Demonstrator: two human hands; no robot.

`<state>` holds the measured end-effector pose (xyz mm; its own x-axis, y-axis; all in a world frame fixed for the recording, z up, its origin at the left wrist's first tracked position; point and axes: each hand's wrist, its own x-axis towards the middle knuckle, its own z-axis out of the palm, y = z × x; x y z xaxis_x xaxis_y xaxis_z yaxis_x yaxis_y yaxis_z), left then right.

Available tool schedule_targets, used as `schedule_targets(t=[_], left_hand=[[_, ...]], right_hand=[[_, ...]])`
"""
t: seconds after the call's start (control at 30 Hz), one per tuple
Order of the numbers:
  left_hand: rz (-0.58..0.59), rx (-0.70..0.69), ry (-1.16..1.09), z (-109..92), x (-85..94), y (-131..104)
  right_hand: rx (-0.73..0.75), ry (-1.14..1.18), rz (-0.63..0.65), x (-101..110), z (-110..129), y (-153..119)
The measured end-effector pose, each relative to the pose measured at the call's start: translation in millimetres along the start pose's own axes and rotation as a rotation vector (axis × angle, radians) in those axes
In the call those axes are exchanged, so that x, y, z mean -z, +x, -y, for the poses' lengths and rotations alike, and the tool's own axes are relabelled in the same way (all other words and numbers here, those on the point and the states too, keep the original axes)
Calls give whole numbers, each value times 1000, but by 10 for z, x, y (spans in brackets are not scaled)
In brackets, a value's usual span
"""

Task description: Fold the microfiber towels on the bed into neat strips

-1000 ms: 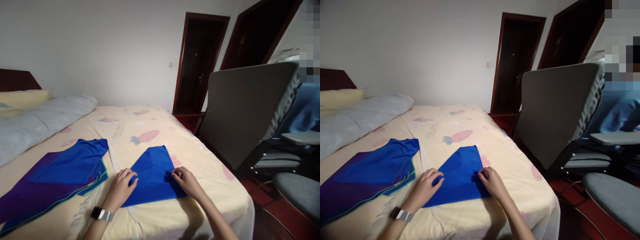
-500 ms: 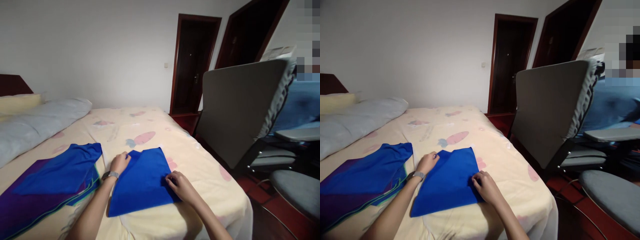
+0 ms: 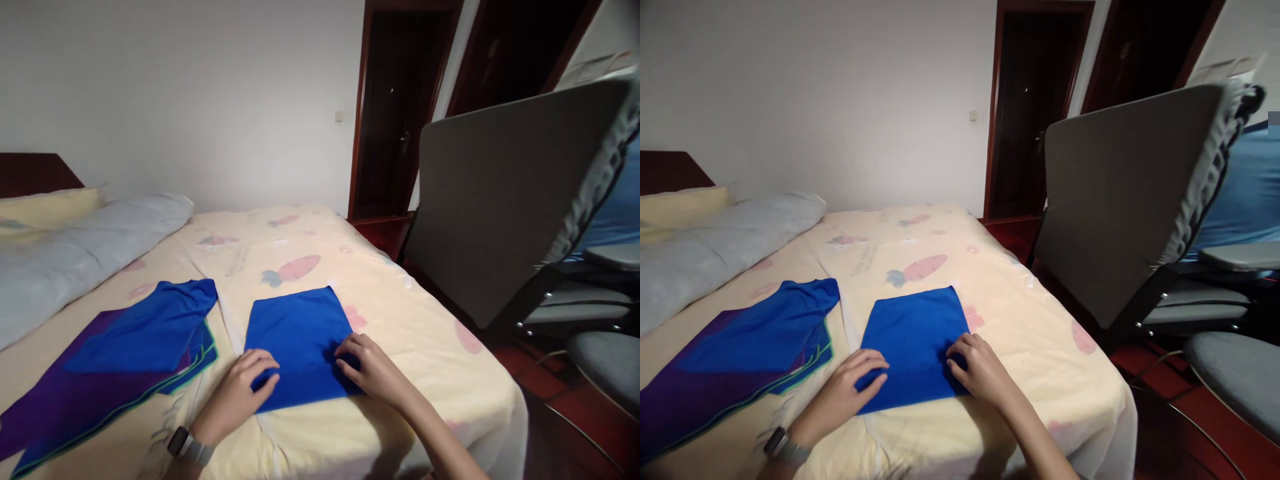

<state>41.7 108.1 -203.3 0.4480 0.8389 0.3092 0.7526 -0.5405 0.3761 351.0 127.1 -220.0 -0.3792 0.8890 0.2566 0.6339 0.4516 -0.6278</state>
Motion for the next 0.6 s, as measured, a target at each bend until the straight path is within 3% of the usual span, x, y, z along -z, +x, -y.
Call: schedule_targets(t=[0.1,0.2,0.33,0.47,0.6], left_hand=[[72,-27,39,-98,-50,-221],[111,-30,84,56,-126,-367],[144,-58,106,264,-186,-473],[114,-49,53,287,-158,-510],[7,111,-107,295,-105,-433]], right_hand=[[60,14,121,68,63,-100],[74,-13,204,108,65,-182],[43,-39,203,131,-8,-231],[-4,5,191,166,-61,-208],[-111,132,198,180,-96,-96]])
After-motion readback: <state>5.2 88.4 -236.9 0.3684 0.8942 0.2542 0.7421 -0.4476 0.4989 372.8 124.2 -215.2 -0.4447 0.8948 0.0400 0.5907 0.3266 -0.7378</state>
